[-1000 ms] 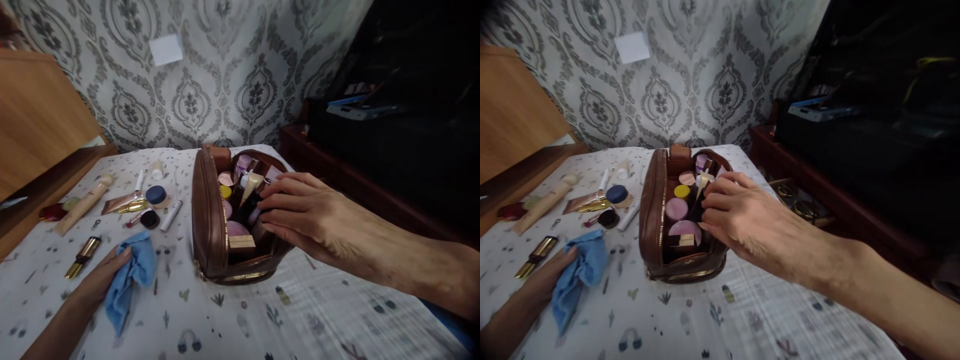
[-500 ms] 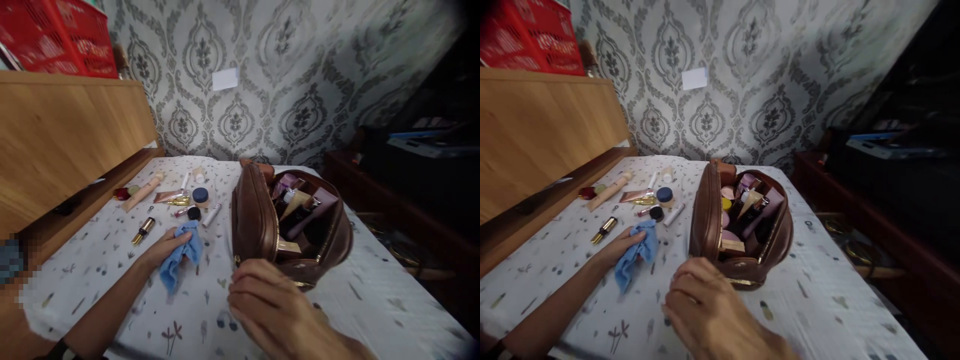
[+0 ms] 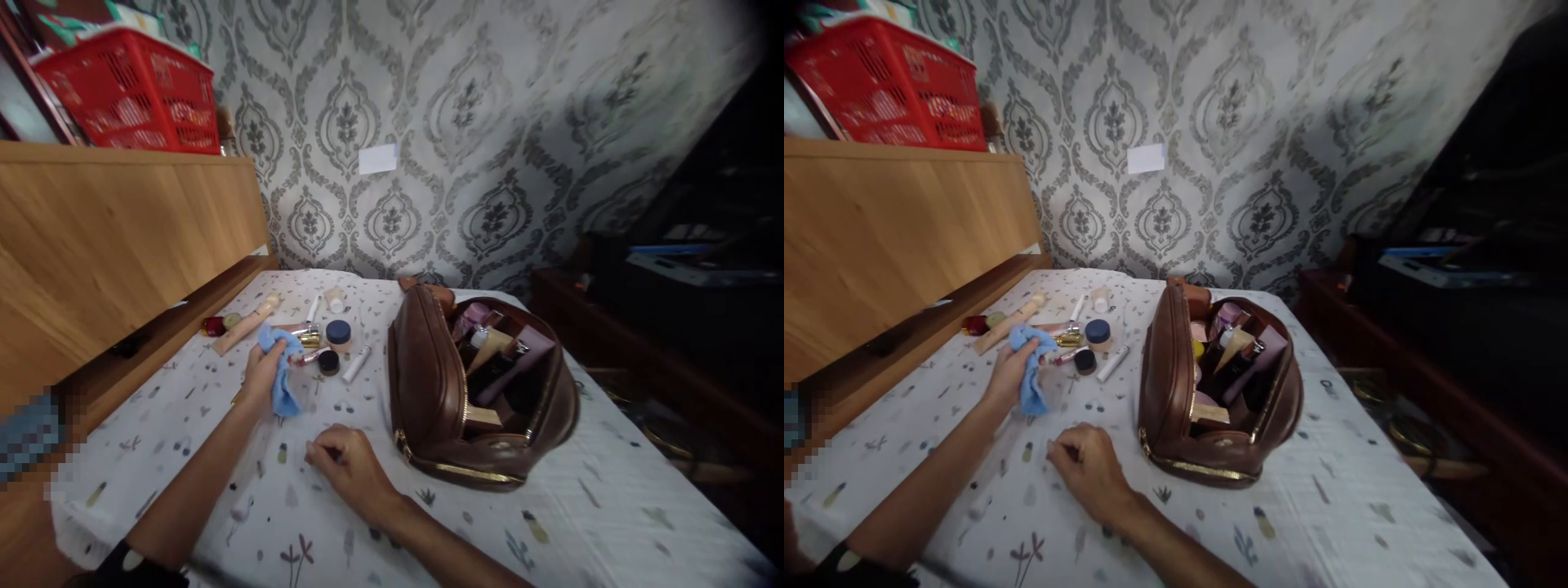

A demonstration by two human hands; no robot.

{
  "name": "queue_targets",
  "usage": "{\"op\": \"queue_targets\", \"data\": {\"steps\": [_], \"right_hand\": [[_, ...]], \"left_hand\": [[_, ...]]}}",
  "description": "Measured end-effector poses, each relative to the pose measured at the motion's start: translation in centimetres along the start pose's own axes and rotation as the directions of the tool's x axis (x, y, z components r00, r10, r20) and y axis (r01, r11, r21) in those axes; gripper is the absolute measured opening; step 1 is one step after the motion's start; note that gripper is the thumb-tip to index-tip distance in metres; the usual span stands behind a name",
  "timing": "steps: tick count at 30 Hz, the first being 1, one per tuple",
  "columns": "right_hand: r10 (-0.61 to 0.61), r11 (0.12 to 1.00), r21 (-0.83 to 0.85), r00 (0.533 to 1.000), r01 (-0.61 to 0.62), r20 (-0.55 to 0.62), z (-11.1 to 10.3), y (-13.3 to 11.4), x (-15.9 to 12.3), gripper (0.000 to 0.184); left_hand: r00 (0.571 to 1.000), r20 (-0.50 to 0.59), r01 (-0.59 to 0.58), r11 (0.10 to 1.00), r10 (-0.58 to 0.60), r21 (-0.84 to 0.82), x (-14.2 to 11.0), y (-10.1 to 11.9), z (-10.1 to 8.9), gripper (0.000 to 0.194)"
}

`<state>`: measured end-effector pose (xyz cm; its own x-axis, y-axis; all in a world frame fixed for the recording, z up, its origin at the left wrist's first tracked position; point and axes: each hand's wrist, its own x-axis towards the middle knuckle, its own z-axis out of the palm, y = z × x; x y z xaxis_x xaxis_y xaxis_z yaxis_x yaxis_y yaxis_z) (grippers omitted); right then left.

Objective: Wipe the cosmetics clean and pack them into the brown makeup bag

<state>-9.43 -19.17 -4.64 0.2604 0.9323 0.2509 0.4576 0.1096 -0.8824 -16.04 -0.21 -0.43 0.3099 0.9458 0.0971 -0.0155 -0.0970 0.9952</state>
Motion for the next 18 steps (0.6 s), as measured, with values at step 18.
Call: {"op": "queue_targets", "data": {"steps": [18], "right_hand": [[0.010, 0.993, -0.121, 0.996, 0.000, 0.086, 0.5, 0.2, -0.1, 0.013]], "left_hand": [[0.970, 0.244, -0.238, 0.237, 0.004, 0.942, 11.8, 1.5, 10.0, 0.042]]}}
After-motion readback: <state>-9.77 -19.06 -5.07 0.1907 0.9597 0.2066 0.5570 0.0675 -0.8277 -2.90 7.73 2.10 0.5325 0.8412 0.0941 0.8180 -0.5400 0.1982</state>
